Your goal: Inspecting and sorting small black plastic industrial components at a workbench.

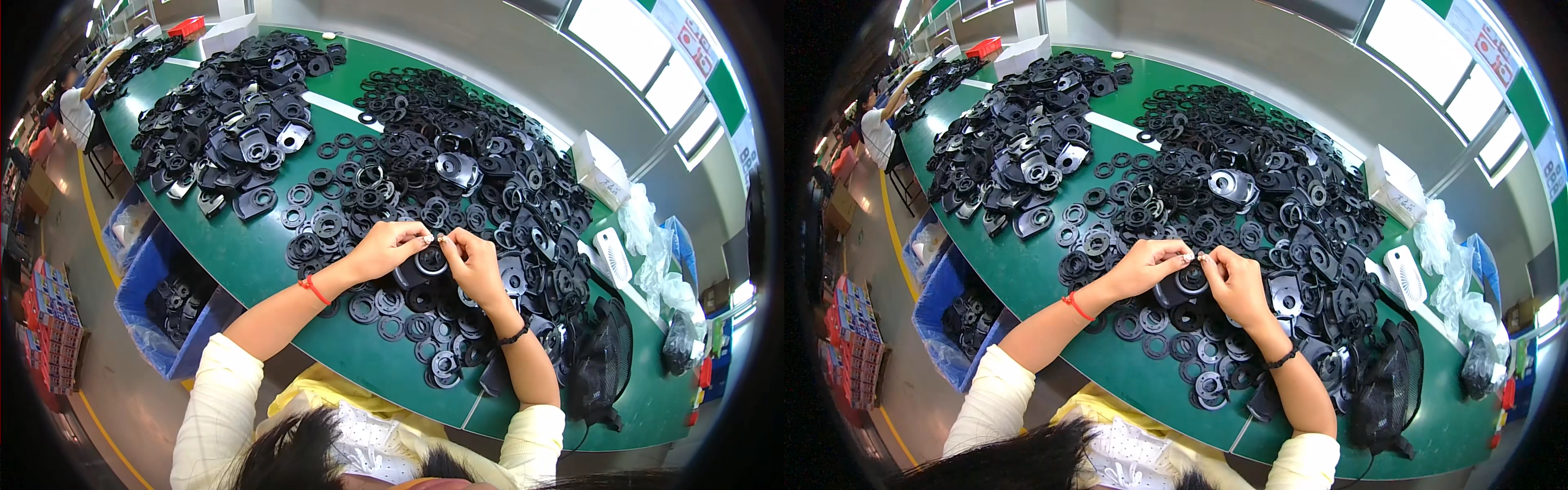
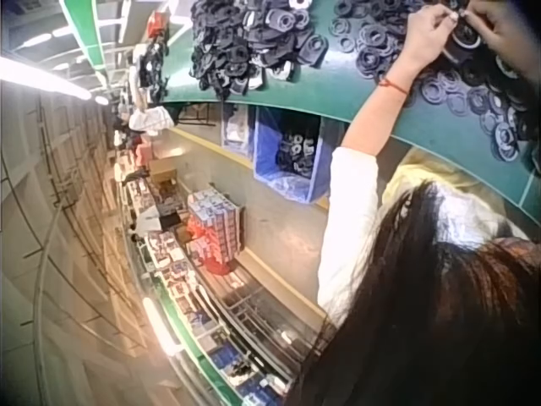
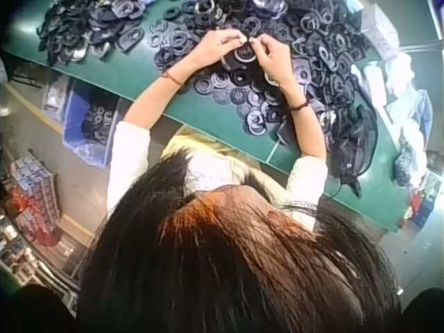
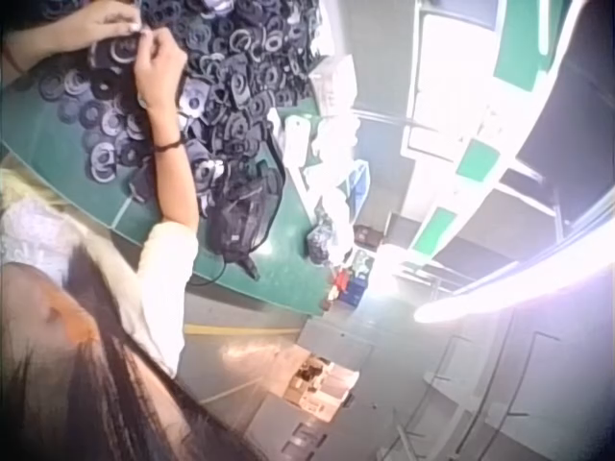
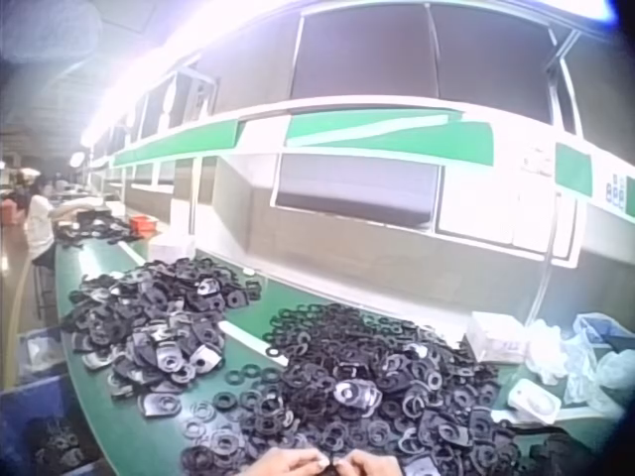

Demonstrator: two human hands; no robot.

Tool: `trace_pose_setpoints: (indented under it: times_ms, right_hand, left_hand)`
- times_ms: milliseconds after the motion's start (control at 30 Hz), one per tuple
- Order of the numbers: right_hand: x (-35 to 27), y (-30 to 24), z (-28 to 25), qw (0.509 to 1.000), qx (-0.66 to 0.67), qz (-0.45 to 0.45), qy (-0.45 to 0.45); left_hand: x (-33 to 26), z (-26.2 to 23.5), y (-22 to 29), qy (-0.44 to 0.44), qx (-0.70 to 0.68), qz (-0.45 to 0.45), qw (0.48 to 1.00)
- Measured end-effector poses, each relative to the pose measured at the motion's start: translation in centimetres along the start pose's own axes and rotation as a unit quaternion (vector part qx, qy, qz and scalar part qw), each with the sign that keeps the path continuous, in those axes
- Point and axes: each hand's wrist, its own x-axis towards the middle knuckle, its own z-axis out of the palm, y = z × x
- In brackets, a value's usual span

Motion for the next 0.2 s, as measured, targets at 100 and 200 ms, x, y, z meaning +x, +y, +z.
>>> trace_pose_setpoints:
  times_ms: [100,200]
  right_hand:
    - [0.1,0.3,0.2,1.0,0.021,0.007,0.014]
    - [0.2,1.3,0.6,0.992,0.113,0.043,0.04]
  left_hand:
    - [0.1,0.0,0.2,-0.003,-0.044,-0.016,0.999]
    - [0.2,-0.1,0.5,0.017,-0.096,-0.028,0.995]
